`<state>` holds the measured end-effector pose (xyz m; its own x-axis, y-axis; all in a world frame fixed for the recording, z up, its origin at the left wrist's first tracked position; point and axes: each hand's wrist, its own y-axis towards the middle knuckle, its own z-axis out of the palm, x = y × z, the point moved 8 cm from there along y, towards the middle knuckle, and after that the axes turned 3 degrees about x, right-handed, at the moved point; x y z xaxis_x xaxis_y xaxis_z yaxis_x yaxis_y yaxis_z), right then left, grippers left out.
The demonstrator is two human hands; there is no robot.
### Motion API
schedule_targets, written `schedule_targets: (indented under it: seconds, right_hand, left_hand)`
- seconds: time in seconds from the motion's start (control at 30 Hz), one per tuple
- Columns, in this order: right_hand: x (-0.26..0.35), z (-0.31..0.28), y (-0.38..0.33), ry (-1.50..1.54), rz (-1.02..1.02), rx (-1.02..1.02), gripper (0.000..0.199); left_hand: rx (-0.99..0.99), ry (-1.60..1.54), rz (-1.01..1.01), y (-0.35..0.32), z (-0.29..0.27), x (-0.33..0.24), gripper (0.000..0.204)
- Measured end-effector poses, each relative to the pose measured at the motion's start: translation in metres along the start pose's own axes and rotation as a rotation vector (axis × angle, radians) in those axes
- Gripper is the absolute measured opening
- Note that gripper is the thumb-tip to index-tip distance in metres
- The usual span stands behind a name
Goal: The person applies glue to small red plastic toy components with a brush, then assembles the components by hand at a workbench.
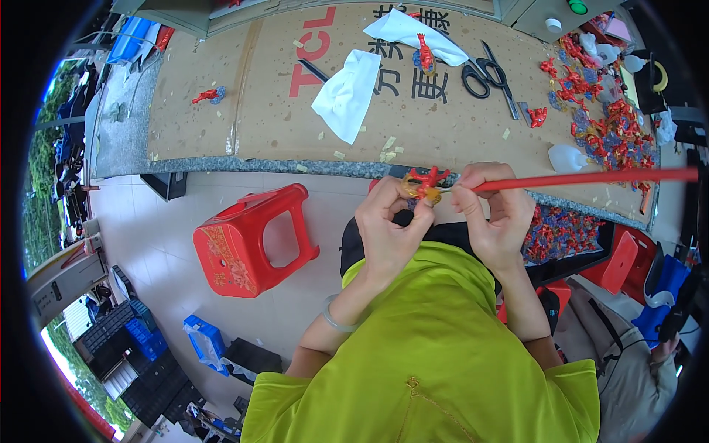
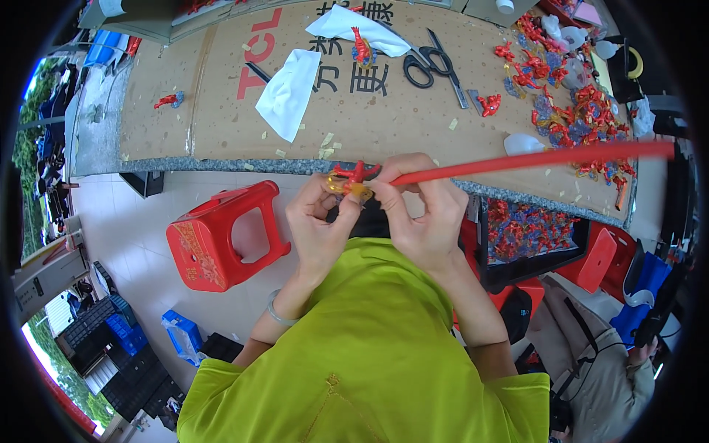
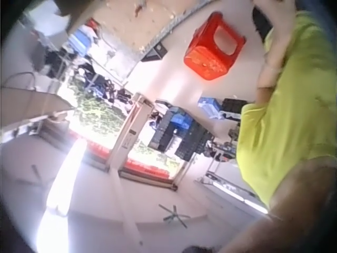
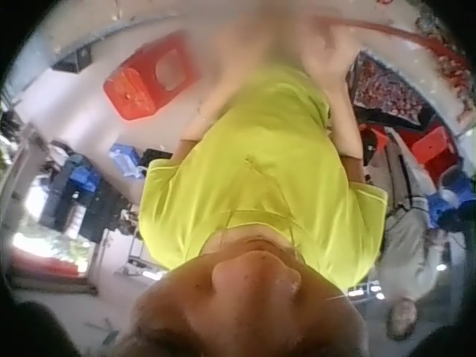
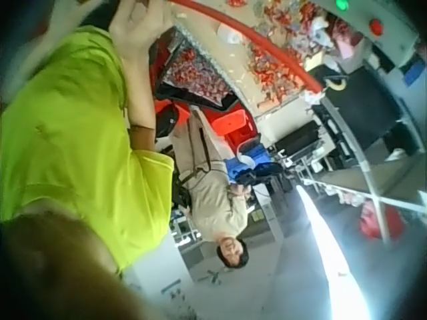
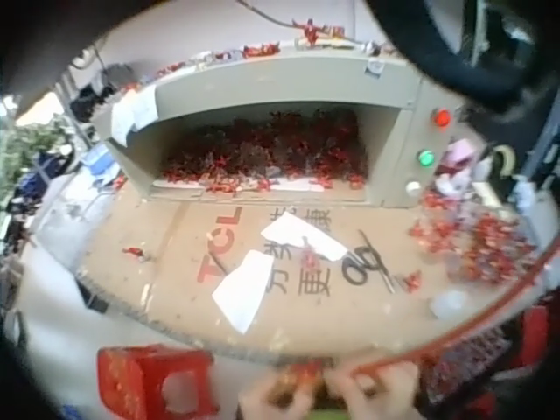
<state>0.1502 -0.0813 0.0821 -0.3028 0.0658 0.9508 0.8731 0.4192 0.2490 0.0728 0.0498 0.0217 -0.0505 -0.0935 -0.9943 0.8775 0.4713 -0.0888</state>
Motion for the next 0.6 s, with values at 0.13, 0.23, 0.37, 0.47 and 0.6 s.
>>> schedule_targets:
  seconds: [0.13,0.23,0.37,0.47,0.6]
  right_hand:
    - [-0.006,-0.013,-0.001,0.116,0.146,-0.124,0.011]
    - [0.005,-0.011,0.001,0.155,0.087,-0.108,0.011]
    - [0.008,-0.013,0.01,-0.033,0.079,-0.038,0.005]
    - [0.016,-0.012,0.009,0.09,-0.023,-0.079,0.003]
    - [0.008,-0.002,0.006,0.091,-0.038,0.002,0.005]
  left_hand:
    - [-0.053,-0.007,0.032,0.0,-0.005,-0.005,0.007]
    - [0.035,0.131,0.144,0.003,0.005,-0.011,0.007]
    - [0.008,0.109,0.004,-0.001,-0.001,0.003,0.015]
    - [0.054,0.165,0.075,-0.002,-0.001,-0.002,0.019]
    - [0.024,0.199,0.077,0.003,-0.001,-0.007,0.013]
